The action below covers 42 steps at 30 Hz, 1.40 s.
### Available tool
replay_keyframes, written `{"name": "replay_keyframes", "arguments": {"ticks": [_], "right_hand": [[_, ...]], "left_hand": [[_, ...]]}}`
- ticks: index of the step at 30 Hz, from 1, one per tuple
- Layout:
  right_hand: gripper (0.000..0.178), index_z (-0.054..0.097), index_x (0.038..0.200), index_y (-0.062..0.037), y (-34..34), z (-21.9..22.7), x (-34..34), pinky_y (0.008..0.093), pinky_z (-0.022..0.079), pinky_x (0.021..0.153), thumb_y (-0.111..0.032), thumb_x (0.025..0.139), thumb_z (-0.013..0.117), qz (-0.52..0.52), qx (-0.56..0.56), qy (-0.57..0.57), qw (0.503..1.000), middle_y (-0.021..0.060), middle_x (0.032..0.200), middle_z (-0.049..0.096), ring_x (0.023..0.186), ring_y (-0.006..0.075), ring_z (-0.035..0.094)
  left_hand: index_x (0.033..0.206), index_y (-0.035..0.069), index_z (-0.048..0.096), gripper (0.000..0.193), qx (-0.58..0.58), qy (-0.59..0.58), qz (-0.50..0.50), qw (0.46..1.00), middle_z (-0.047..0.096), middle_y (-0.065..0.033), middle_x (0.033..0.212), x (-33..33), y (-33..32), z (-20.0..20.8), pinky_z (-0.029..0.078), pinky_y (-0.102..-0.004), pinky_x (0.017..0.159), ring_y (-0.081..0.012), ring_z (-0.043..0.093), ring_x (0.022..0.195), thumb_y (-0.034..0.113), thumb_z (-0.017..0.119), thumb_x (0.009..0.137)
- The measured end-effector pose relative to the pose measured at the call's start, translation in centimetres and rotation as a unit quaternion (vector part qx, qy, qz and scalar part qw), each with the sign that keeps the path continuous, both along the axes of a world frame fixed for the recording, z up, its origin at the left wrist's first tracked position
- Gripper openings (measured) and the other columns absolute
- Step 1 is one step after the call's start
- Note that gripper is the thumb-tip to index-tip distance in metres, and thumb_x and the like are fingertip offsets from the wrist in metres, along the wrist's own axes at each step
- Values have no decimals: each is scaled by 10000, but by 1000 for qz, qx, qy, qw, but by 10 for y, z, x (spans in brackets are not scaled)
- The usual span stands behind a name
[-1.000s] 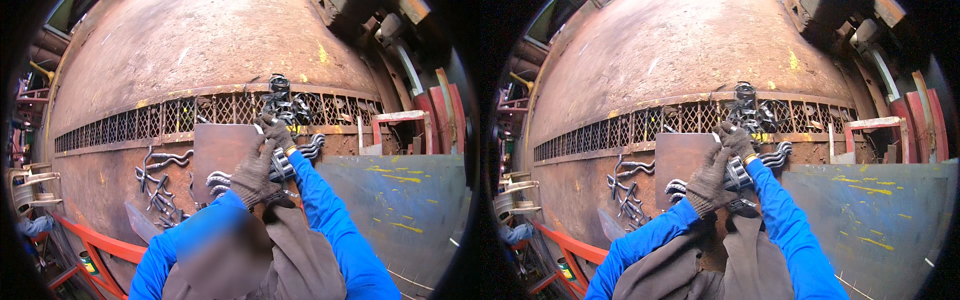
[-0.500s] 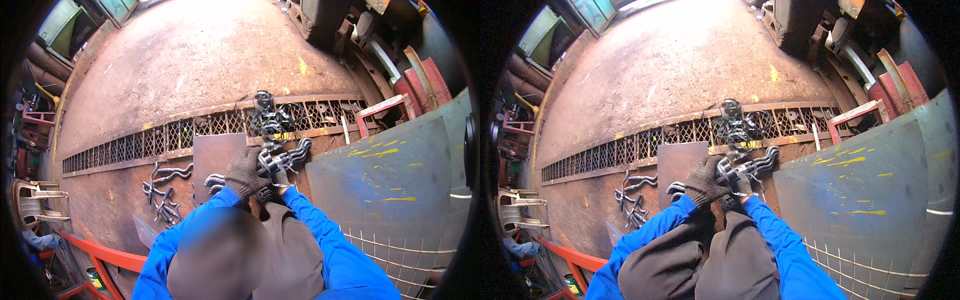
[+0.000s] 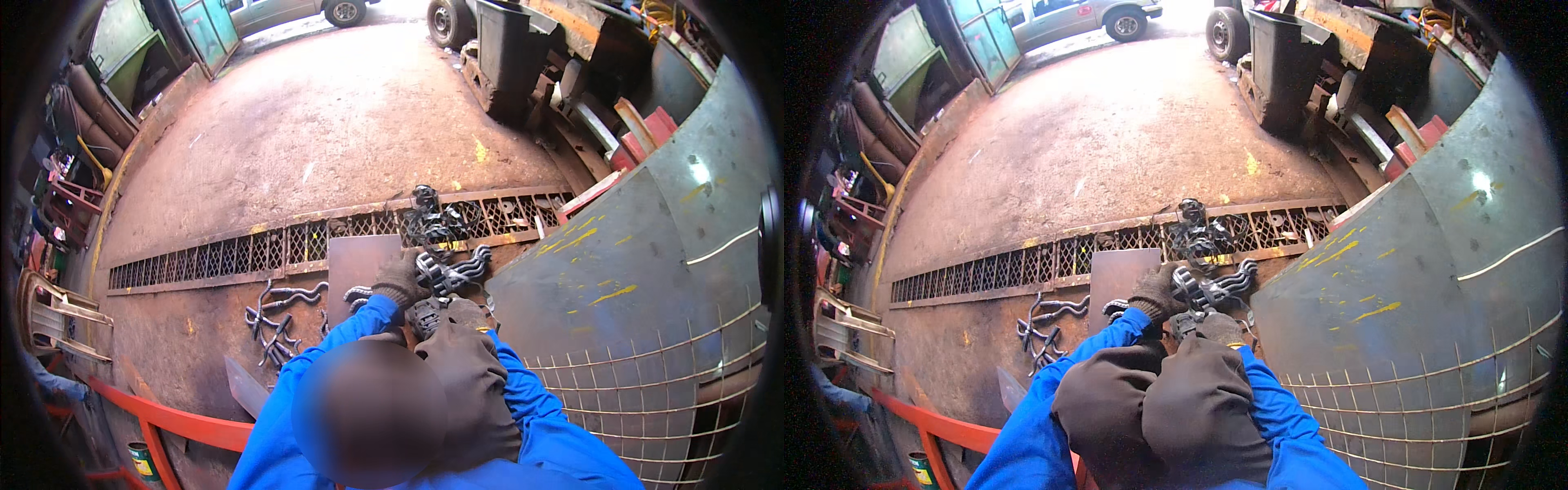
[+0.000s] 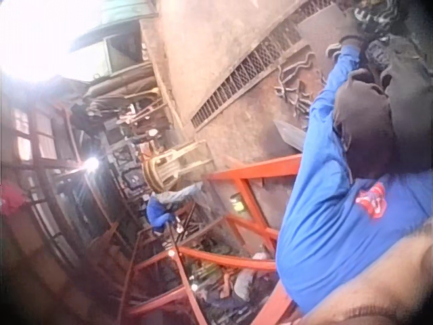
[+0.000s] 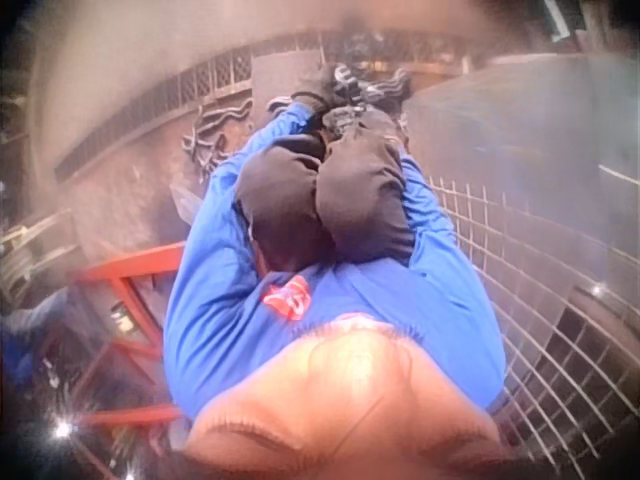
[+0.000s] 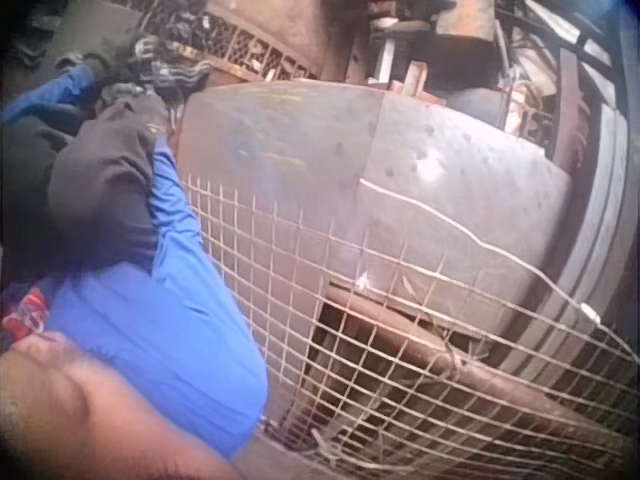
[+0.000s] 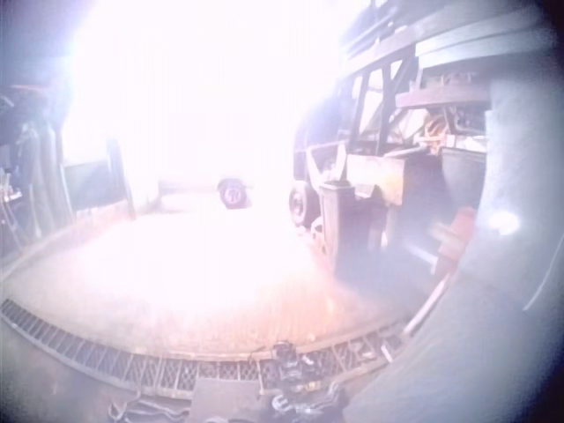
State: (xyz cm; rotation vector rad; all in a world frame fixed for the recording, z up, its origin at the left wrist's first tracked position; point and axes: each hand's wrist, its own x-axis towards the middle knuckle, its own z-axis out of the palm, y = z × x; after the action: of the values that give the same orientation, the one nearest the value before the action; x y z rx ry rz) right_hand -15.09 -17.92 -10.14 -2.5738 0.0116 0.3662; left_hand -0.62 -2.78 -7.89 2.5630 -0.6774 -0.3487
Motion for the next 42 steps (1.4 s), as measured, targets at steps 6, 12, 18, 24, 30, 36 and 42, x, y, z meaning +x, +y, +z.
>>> {"name": "replay_keyframes", "arguments": {"ticks": [6,12,18,24,30,36,42], "right_hand": [[308,682,1145,-90,-5,16,-6,473,549,859,-280,928,572,51,-18,-11,998,217,1118,692,1011,382,686],[332,677,1162,-78,0,22,-10,465,545,870,-288,924,579,91,-31,-12,995,224,1126,692,1010,384,685],[357,672,1179,-66,-3,35,-12,456,542,881,-297,921,585,121,-50,-19,991,231,1134,693,1009,385,684],[382,667,1196,-55,-14,39,-27,448,538,893,-305,918,591,152,-60,-23,986,238,1142,694,1008,387,682],[409,662,1214,-43,-13,19,6,440,535,904,-313,914,597,245,-86,-43,965,245,1150,694,1007,388,681],[333,731,1067,-40,-2,43,70,465,551,834,-289,899,586,241,-105,28,964,246,1061,715,965,376,710],[313,726,1052,-43,-18,87,141,457,559,832,-270,844,670,394,-189,85,895,219,1060,728,973,390,708]], "left_hand": [[1357,178,534,894,20,-24,-8,999,635,-196,1221,-1,-1,4,491,-521,972,-416,593,1138,443,894,583],[1361,194,528,891,-3,-58,-4,998,662,-197,1179,-1,5,-8,504,-534,942,-431,616,1097,458,892,592],[1385,180,519,946,35,-29,11,999,667,-204,1211,-4,2,8,514,-520,944,-415,635,1114,515,897,585],[1302,166,581,823,-13,-114,26,993,645,-174,1131,-14,-5,11,512,-521,917,-414,630,1032,458,895,599],[959,128,681,332,-203,-179,-55,961,671,-133,983,-4,6,-10,548,-458,790,-349,653,911,251,822,684],[771,132,698,114,-289,-239,-135,917,694,-89,905,2,17,-27,563,-414,753,-294,668,857,128,775,687],[902,139,734,213,-352,-191,-157,903,683,-109,1084,-2,16,-16,557,-455,833,-347,658,979,165,787,697]]}}
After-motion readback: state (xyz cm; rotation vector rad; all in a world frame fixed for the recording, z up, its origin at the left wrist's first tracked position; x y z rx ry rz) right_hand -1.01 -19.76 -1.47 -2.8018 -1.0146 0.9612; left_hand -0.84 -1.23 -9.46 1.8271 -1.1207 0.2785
